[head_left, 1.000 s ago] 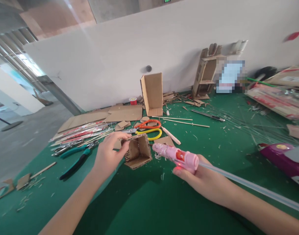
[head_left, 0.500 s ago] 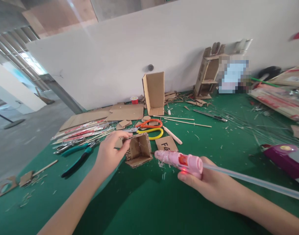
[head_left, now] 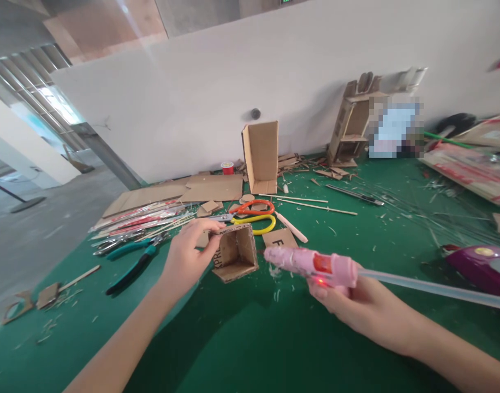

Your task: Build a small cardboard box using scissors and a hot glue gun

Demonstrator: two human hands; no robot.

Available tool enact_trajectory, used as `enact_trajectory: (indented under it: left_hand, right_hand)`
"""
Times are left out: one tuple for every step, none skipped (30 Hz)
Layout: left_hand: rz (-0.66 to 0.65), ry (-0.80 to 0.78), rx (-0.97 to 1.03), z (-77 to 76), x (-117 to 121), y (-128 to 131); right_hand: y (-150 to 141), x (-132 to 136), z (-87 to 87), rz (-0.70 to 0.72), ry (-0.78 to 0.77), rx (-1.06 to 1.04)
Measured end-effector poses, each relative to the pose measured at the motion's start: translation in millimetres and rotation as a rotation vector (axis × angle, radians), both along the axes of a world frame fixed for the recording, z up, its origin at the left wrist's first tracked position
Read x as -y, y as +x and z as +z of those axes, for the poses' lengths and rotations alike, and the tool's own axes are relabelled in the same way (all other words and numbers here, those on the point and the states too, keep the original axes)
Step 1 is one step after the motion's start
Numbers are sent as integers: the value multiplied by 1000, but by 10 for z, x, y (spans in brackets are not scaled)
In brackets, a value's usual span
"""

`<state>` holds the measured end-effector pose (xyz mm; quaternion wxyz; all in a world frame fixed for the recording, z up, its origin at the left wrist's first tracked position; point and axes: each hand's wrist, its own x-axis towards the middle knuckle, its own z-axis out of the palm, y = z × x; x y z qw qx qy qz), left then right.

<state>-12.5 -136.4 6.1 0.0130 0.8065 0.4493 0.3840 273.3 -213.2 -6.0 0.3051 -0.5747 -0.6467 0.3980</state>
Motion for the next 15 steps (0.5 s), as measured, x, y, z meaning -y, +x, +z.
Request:
enact_trajectory:
  left_hand:
    - [-2, 1, -3, 3, 8, 3]
    - [-6, 7, -9, 7, 16, 9]
    - [-10, 21, -19, 10, 24, 16]
    - [-14, 43, -32, 13, 30, 25]
    - [-17, 70, -48, 15, 35, 34]
    - [-19, 99, -66, 17, 39, 44]
    - [-21, 128, -83, 19, 42, 54]
    - [-23, 154, -97, 20, 44, 63]
    - [-28, 172, -109, 20, 45, 71]
    - [-33, 184, -117, 20, 45, 78]
    - [-37, 187, -122, 19, 45, 83]
    - [-40, 186, -126, 17, 45, 87]
    - [-39, 182, -131, 15, 45, 89]
    - [-38, 180, -135, 13, 44, 91]
    - [-37, 179, -137, 10, 43, 93]
  right_hand:
    - [-25, 5, -8, -19, -3, -69]
    - [-55, 6, -15, -22, 0, -133]
    - [-88, 4, -19, -5, 11, -182]
    - [-121, -2, -17, 20, 34, -214]
    - [-154, -11, -11, 50, 63, -227]
    - [-185, -21, -1, 80, 92, -225]
    - [-213, -31, 13, 102, 114, -210]
    - [-236, -40, 27, 110, 130, -189]
    - [-254, -48, 39, 109, 142, -167]
    - [-267, -53, 49, 110, 150, -147]
    - [-276, -57, 55, 112, 156, -132]
    - [-282, -58, 57, 114, 163, -121]
    - [-285, -59, 57, 118, 170, -113]
    - [-287, -59, 55, 120, 176, -107]
    - [-286, -58, 52, 123, 181, -103]
